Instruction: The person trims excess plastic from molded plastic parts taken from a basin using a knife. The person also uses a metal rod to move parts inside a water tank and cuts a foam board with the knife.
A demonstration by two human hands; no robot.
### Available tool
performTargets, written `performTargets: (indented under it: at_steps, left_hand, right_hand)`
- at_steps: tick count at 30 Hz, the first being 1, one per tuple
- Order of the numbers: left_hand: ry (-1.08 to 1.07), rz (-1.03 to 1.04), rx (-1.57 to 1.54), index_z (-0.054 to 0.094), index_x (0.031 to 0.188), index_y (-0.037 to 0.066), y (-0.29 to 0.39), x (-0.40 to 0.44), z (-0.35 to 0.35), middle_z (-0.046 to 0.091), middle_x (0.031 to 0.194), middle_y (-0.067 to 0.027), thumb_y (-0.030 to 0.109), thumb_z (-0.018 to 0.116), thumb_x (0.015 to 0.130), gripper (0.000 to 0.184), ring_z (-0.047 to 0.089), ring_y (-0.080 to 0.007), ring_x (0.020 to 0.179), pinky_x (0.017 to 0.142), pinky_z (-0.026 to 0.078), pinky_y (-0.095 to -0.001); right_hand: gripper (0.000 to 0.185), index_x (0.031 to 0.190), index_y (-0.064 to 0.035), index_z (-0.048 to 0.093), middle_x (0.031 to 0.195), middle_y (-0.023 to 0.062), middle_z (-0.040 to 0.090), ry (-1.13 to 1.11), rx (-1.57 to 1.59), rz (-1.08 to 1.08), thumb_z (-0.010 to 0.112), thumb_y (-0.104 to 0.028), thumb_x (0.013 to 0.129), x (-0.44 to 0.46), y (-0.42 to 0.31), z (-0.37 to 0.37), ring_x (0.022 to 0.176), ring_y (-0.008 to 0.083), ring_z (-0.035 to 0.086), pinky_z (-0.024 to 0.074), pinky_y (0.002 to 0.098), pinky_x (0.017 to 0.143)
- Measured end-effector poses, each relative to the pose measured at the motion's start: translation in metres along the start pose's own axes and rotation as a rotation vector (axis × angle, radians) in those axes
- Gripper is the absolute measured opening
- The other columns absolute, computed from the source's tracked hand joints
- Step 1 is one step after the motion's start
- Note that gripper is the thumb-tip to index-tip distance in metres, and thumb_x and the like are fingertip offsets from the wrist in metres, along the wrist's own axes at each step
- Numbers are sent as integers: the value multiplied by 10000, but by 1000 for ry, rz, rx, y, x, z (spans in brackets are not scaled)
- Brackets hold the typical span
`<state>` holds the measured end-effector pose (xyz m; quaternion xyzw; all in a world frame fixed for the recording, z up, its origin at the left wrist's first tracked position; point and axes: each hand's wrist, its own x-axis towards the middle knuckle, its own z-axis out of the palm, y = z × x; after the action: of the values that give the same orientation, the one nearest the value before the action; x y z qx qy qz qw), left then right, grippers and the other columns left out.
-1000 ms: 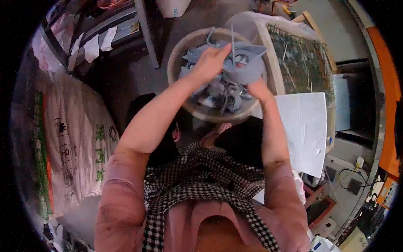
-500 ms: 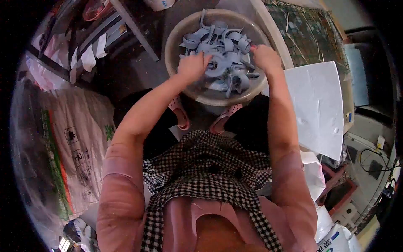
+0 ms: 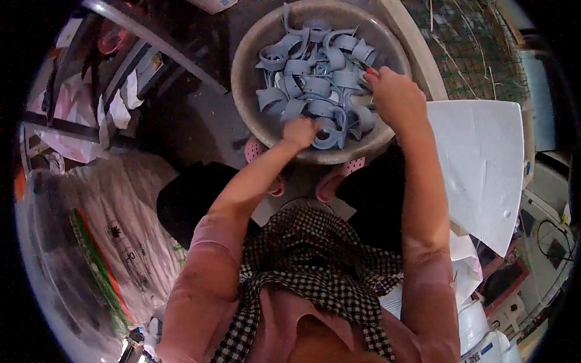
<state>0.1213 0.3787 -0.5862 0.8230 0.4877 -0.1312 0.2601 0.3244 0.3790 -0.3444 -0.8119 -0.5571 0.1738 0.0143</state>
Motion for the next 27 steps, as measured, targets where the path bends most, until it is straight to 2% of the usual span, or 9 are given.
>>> performTargets:
  at_steps: [3, 6, 8, 15, 17, 19, 21, 24, 27]
  left_hand:
    - [353, -331, 147, 480, 1077, -7, -25, 19, -23, 582, 915, -194, 447, 595, 745, 574, 582, -343, 878, 765, 466, -436]
    - [215, -403, 109, 420, 1126, -21, -35, 35, -8, 582, 937, -215, 465, 631, 703, 678, 581, -337, 914, 776, 471, -417]
    - [-113, -435, -123, 465, 1101, -23, -32, 43, -9, 578, 999, -227, 474, 651, 667, 686, 578, -335, 948, 804, 468, -399]
    - [-142, -307, -390, 629, 781, -29, -59, 40, -112, 623, 918, -170, 405, 651, 593, 474, 615, -236, 859, 714, 482, -346]
    - [-138, -306, -497, 596, 898, -33, -72, 30, -125, 601, 928, -178, 323, 672, 600, 470, 605, -210, 834, 686, 472, -316]
    - [11, -69, -866, 521, 1006, -37, -70, 10, -146, 587, 931, -163, 180, 681, 612, 478, 593, -216, 824, 683, 467, -309]
    - [163, 192, -855, 468, 1059, -9, -59, -8, -160, 562, 928, -141, 72, 682, 597, 515, 567, -260, 834, 705, 454, -331]
    - [692, 555, 57, 501, 1042, 47, -8, -70, -216, 509, 1017, -121, 70, 708, 563, 522, 507, -322, 939, 793, 421, -392]
    - [805, 802, 212, 467, 1041, 56, -1, -98, -238, 493, 1073, -145, 7, 733, 500, 604, 495, -344, 1002, 810, 419, -412]
  right_hand:
    - [386, 827, -27, 594, 803, 186, 629, 2, -21, 19, 441, -379, 874, 3, -4, -2, 788, 354, 613, 482, 455, 682]
    - [390, 828, -22, 589, 792, 193, 626, -5, -34, -20, 439, -378, 876, 8, -9, -1, 769, 354, 616, 484, 458, 661]
    - [359, 842, -30, 563, 791, 190, 613, 8, 9, 3, 457, -371, 869, 11, -9, 2, 765, 387, 580, 455, 470, 657]
    - [386, 848, -22, 568, 809, 202, 608, 120, 114, -13, 449, -389, 869, 13, -4, -2, 786, 389, 576, 453, 470, 682]
    - [410, 863, -17, 569, 830, 212, 605, 159, 127, -22, 431, -403, 874, 13, -4, -1, 813, 389, 573, 447, 469, 703]
    - [425, 873, -16, 569, 833, 213, 604, 202, 171, -12, 426, -416, 873, 15, -5, -1, 817, 389, 570, 446, 467, 707]
    - [441, 883, -14, 570, 837, 215, 604, 248, 214, -2, 421, -429, 872, 16, -7, -7, 822, 390, 567, 446, 464, 711]
    - [403, 871, -17, 587, 866, 212, 616, 352, 414, 121, 459, -399, 859, 22, -8, -16, 875, 390, 575, 452, 451, 773]
    - [437, 897, -18, 595, 856, 189, 621, 386, 664, 62, 514, -440, 820, 25, -4, -19, 862, 368, 577, 443, 421, 772]
